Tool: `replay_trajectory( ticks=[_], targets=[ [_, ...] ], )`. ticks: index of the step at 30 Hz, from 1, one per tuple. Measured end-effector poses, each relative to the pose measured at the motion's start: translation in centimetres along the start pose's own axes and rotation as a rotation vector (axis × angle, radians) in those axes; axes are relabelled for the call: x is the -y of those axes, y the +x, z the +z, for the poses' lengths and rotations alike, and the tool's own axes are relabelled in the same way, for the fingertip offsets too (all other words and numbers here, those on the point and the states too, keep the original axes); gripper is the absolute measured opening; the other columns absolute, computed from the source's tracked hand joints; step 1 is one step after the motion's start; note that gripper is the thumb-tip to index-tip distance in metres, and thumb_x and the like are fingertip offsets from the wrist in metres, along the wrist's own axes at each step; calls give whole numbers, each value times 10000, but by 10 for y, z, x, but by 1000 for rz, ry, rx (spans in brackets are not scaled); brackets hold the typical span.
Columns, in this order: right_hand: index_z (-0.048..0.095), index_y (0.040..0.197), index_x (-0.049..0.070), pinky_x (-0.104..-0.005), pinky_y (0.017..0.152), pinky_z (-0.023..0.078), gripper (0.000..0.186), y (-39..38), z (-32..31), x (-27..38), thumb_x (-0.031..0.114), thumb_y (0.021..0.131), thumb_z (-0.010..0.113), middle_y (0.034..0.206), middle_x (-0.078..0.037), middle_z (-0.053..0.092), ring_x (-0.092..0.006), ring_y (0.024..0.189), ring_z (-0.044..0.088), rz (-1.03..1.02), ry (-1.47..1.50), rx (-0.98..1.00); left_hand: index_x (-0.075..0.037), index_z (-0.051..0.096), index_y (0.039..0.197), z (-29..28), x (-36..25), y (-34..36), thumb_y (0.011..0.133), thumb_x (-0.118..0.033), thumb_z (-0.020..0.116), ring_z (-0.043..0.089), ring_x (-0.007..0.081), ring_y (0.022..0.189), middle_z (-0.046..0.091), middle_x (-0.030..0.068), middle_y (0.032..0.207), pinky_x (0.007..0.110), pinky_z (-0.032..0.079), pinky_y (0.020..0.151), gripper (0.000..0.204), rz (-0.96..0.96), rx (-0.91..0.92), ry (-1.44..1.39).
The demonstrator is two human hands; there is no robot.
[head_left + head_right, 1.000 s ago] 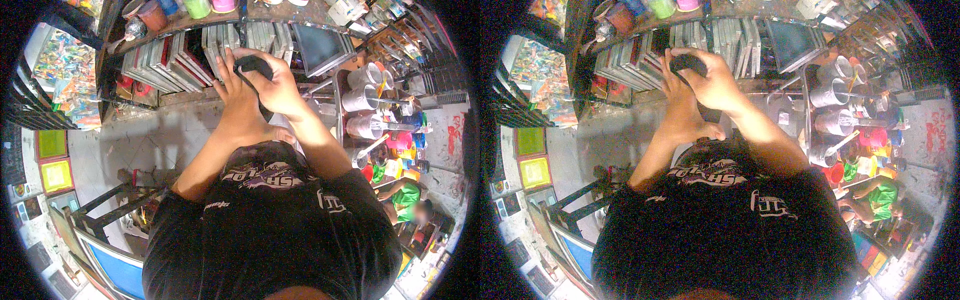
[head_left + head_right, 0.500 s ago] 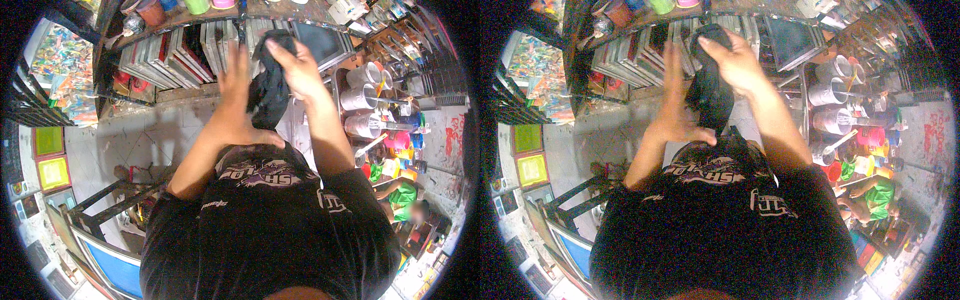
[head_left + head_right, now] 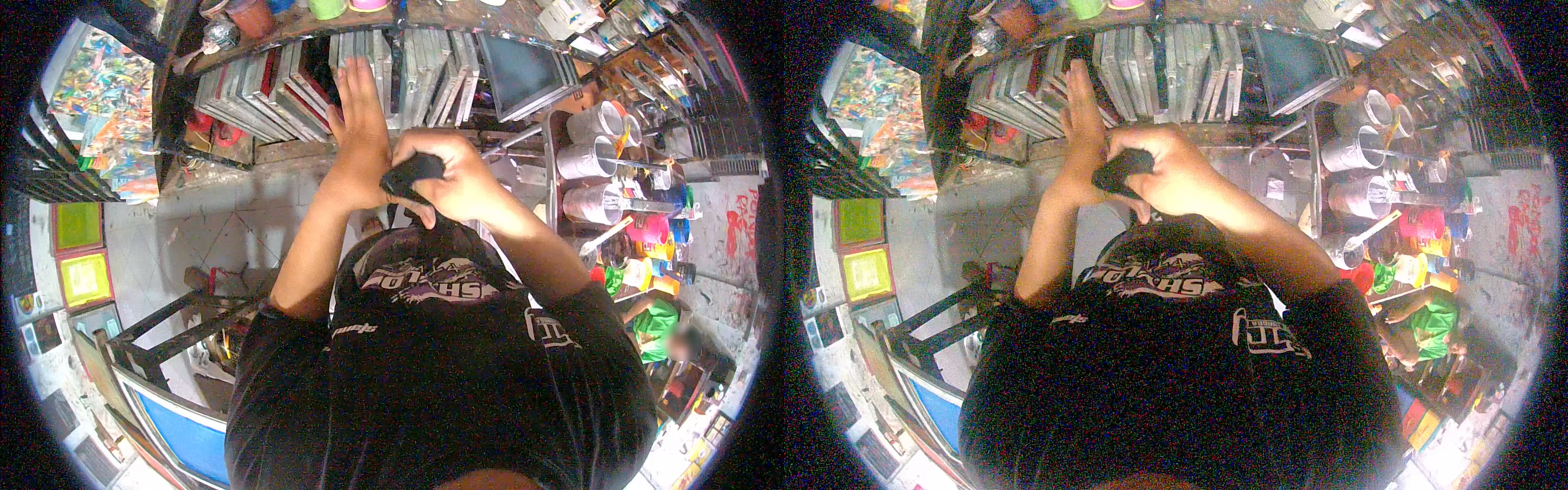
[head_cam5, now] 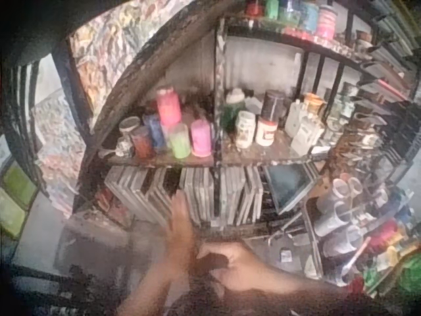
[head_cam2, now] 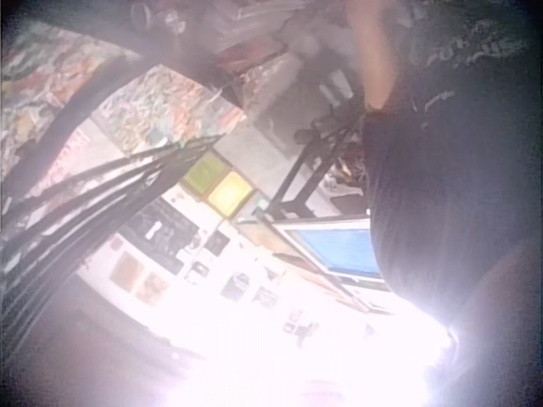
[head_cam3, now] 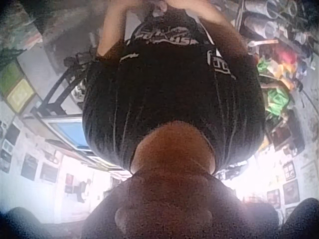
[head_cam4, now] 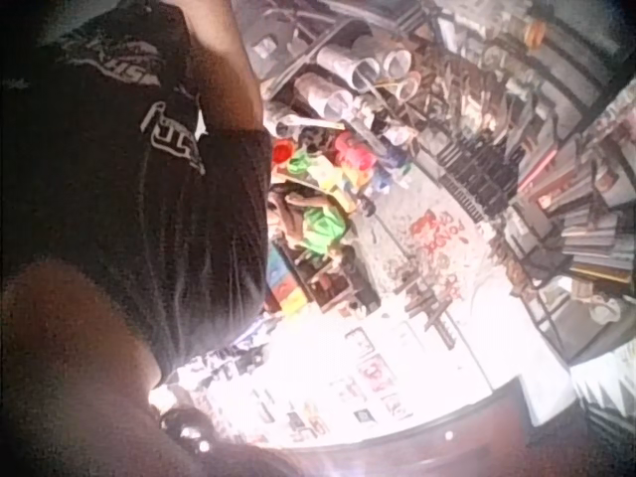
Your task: The person wipes a squeegee with a cloth, then picks up a red ink container and pours red ink onto a screen printing frame. Using the squeegee, they spread the ink evenly across the screen surface.
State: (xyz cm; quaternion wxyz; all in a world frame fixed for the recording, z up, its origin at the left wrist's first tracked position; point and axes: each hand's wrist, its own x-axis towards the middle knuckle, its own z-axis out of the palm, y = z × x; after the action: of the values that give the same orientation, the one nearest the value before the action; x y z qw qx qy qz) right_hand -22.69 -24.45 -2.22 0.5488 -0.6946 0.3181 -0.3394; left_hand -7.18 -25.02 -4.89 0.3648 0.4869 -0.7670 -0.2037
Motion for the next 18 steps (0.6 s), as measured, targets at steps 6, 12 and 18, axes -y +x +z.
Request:
replay_trajectory(
  ticks=[6, 12, 18],
  targets=[
    [571, 805, 8, -227, 584, 410, 174, 16, 5, -6, -68, 654, 530, 681, 1, 538, -66, 663, 499, -54, -118, -227, 15, -204, 1353, 4, -4, 0, 113, -651, 779, -98, 391, 1352, -116, 259, 1451, 599, -4, 1024, 1717, -87, -9, -193],
    [610, 941, 46, -319, 646, 497, 345, 49, -21, 10, 379, 855, 583, 841, -83, 639, -200, 716, 610, 169, 480, -523, 44, 10, 1394, 15, -5, -8, 432, -437, 878, 295, 315, 1275, 271, 225, 1397, 351, 217, 1060, 1382, 39, 88, -568],
    [555, 1045, -12, -440, 860, 451, 492, 47, -88, -1, 431, 922, 382, 993, -167, 617, -327, 915, 584, -100, 1159, -208, -31, 369, 1319, 23, 39, -20, 752, -269, 712, 467, 215, 1154, 496, 143, 1258, 338, 362, 956, 704, -513, 325, -916]
  ],
)
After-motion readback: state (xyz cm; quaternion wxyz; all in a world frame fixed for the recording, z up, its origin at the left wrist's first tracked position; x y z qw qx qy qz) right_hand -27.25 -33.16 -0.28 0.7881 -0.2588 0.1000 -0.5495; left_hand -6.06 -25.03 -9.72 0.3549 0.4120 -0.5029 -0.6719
